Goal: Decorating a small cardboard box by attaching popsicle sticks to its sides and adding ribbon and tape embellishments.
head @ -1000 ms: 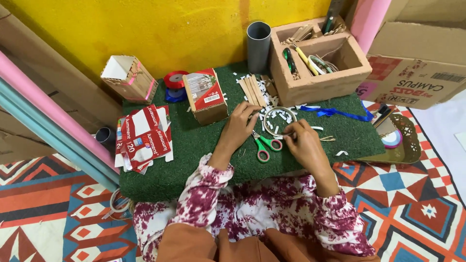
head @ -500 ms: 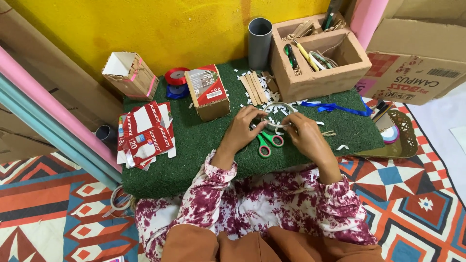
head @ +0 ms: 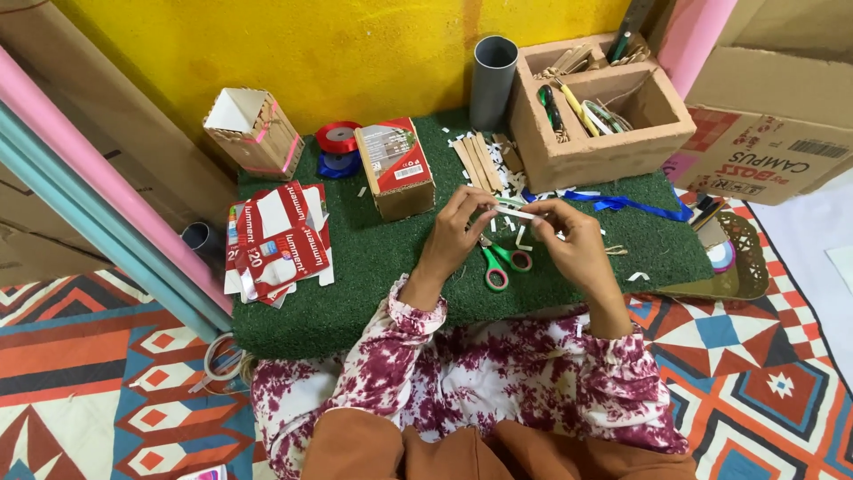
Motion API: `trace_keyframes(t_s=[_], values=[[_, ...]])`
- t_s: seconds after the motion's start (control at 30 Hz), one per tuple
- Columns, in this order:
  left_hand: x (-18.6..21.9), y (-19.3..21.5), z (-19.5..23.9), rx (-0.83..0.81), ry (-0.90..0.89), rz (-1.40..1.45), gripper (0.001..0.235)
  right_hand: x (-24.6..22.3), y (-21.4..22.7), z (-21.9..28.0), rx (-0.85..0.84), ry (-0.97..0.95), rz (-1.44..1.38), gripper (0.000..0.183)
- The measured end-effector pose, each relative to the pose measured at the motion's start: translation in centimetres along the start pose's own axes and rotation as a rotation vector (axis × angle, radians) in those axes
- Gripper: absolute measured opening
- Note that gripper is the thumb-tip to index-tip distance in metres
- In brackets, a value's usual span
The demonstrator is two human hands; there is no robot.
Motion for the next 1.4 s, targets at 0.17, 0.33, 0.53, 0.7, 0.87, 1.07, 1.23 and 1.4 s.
trace_keyframes(t_s=[0.17,0.33,0.53,0.7,0.87,1.07,1.23,1.4], values=[[-0.7,0.0,-0.2,0.038,-0.005,0.039,0.012,3.1,0.2,-0.4,-0.003,-0.034,-0.098,0.022],[-0.9,0.1,-0.2,0.052,0.028,0.071,0.011,5.0,-0.1,-0.6,0.0,-0.068,-0.174,0.021],[0.2,0.1,-0.4,0.015,0.037,0.083,0.013,5.8,-0.3,-0.6,0.058,-0.095,-0.155,0.009],[1.5,0.5,-0.7,-0.01,0.013,0.051,0.011,6.7,-0.5,-0.5,0.131,-0.079,-0.045,0.019],[0.9,0.2,-0.4,-0.015,0.0,0.045,0.012,6.5,-0.8,-0.4,0.141,-0.085,-0.013,0.023],[1.5,0.4,-0.6,-0.038,-0.004,0.012,0.019,5.9,-1.3,-0.1,0.121,-0.08,0.031,0.025],[1.8,0.3,-0.2,-0.111,-0.075,-0.17,0.027,2.0,-1.5,0.3,0.053,0.009,0.167,0.018],[-0.9,-0.7,0.3,-0.116,0.058,0.019,0.032,0.2,-1.4,0.6,-0.052,0.024,-0.036,0.005]])
Point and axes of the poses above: each hand's wrist, its own z-axis away from the middle knuckle, its own y-axis out of the back of the hand, x = y × z, the point moved 6 cm from there along -z, towards the middle knuckle, and after that the axes turned 15 degrees about x, right-handed, at the moved point
